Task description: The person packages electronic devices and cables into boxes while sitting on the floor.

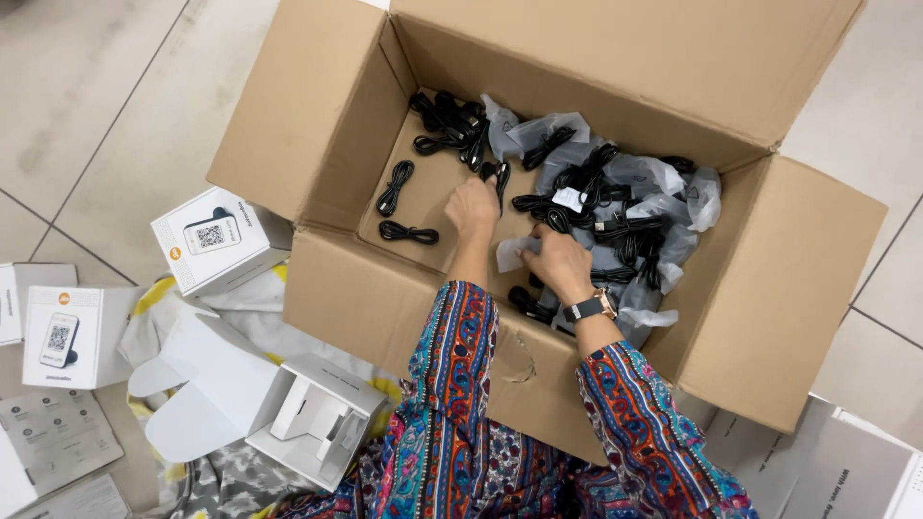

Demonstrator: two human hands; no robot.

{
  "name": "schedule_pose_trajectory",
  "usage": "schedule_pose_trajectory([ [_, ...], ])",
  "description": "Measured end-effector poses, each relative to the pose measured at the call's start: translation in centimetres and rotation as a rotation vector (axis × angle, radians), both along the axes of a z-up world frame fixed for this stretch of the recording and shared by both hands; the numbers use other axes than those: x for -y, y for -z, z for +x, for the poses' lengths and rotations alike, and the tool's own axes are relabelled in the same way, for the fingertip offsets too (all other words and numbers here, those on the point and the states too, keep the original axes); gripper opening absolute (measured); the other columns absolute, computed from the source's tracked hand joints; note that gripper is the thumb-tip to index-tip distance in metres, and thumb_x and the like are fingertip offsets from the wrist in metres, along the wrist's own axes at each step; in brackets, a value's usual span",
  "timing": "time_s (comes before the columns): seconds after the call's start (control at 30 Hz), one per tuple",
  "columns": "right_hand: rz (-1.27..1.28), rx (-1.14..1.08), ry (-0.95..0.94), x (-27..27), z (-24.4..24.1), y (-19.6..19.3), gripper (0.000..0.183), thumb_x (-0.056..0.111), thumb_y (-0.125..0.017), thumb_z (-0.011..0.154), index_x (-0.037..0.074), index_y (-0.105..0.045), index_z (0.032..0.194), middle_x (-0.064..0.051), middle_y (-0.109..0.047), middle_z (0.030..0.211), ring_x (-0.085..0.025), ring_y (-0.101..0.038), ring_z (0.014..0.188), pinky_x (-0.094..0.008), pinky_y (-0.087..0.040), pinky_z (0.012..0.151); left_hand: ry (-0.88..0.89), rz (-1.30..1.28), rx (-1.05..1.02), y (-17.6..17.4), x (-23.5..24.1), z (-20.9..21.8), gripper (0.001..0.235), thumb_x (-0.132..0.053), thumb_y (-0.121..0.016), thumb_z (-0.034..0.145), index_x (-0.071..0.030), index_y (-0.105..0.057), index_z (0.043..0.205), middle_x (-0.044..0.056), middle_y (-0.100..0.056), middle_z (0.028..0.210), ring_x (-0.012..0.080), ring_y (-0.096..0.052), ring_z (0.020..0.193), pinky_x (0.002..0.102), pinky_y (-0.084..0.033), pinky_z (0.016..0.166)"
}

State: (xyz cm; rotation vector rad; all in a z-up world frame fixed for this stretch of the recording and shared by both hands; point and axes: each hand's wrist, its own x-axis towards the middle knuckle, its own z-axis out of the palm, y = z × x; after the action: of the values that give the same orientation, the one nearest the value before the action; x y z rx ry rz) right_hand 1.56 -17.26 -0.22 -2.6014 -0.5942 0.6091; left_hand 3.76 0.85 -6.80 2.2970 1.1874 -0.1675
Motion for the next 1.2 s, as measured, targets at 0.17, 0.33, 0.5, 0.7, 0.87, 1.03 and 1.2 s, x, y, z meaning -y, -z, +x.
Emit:
schedule_pose_trajectory([
  [0.17, -0.044, 0.043, 0.028, 0.1, 0.7, 0.7, 0.045, 0.050, -0.072, 0.087, 0.015, -0.070, 0.116, -0.020, -0.074, 0.096, -0.040, -0.070, 0.095, -0.052, -0.055, 0.078, -0.034, -0.026, 0.399, -1.1, -1.1, -2.5, 0.035, -0.034, -0.066, 0.101, 0.000, -0.072, 0.104, 0.024, -0.074, 0.099, 0.0413, -0.072, 0.096, 0.051, -0.055, 0.085],
  [0.33, 0.145, 0.251, -0.093, 0.0, 0.4, -1.0, 0.043, 0.037, -0.069, 0.085, 0.011, -0.067, 0.119, -0.021, -0.074, 0.101, -0.042, -0.070, 0.093, -0.052, -0.055, 0.078, -0.180, -0.539, 1.041, -13.4, -3.4, -15.5, 0.038, -0.027, -0.059, 0.099, 0.001, -0.058, 0.125, 0.020, -0.071, 0.092, 0.0385, -0.069, 0.082, 0.048, -0.056, 0.074],
  [0.5, 0.594, 0.612, -0.153, -1.7, -2.6, -6.2, 0.035, 0.018, -0.075, 0.103, 0.006, -0.061, 0.133, -0.020, -0.070, 0.117, -0.039, -0.069, 0.099, -0.047, -0.056, 0.084, -0.326, 0.154, 0.769, -14.2, -6.3, -35.9, 0.043, -0.024, -0.061, 0.095, -0.002, -0.052, 0.130, 0.020, -0.069, 0.106, 0.0392, -0.067, 0.096, 0.049, -0.051, 0.087],
  [0.7, 0.811, 0.576, -0.437, -7.4, -16.0, -11.5, 0.038, 0.010, -0.076, 0.099, 0.002, -0.058, 0.132, -0.019, -0.068, 0.112, -0.037, -0.067, 0.095, -0.046, -0.053, 0.084, 0.000, 0.390, 0.375, -10.8, -2.0, -47.7, 0.081, -0.054, -0.085, 0.059, 0.003, -0.058, 0.111, 0.021, -0.063, 0.093, 0.0398, -0.060, 0.090, 0.051, -0.047, 0.074],
  [0.87, 0.806, 0.024, -0.498, -12.0, -28.5, -7.9, 0.036, 0.017, -0.068, 0.099, 0.002, -0.055, 0.130, -0.019, -0.066, 0.114, -0.031, -0.069, 0.091, -0.038, -0.055, 0.074, 0.169, 0.295, 0.275, -7.1, -1.4, -50.5, 0.054, -0.044, -0.083, 0.068, -0.006, -0.067, 0.103, 0.014, -0.066, 0.093, 0.0347, -0.063, 0.096, 0.049, -0.050, 0.081],
  [1.03, 0.773, -0.090, -0.492, -13.2, -34.9, 1.5, 0.037, 0.019, -0.064, 0.102, 0.001, -0.052, 0.133, -0.021, -0.068, 0.115, -0.034, -0.067, 0.098, -0.041, -0.052, 0.083, 0.306, 0.268, 0.202, -7.6, -2.2, -52.5, 0.041, -0.034, -0.082, 0.072, -0.006, -0.068, 0.099, 0.013, -0.065, 0.093, 0.0332, -0.063, 0.096, 0.047, -0.052, 0.082],
  [1.2, 0.848, -0.155, -0.276, -13.0, -35.7, 6.1, 0.036, 0.020, -0.060, 0.107, 0.000, -0.048, 0.136, -0.021, -0.065, 0.123, -0.032, -0.066, 0.107, -0.040, -0.052, 0.092, 0.290, 0.300, 0.289, -7.5, -2.2, -55.0, 0.038, -0.032, -0.081, 0.078, -0.005, -0.064, 0.098, 0.013, -0.063, 0.092, 0.0334, -0.062, 0.094, 0.046, -0.052, 0.079],
])
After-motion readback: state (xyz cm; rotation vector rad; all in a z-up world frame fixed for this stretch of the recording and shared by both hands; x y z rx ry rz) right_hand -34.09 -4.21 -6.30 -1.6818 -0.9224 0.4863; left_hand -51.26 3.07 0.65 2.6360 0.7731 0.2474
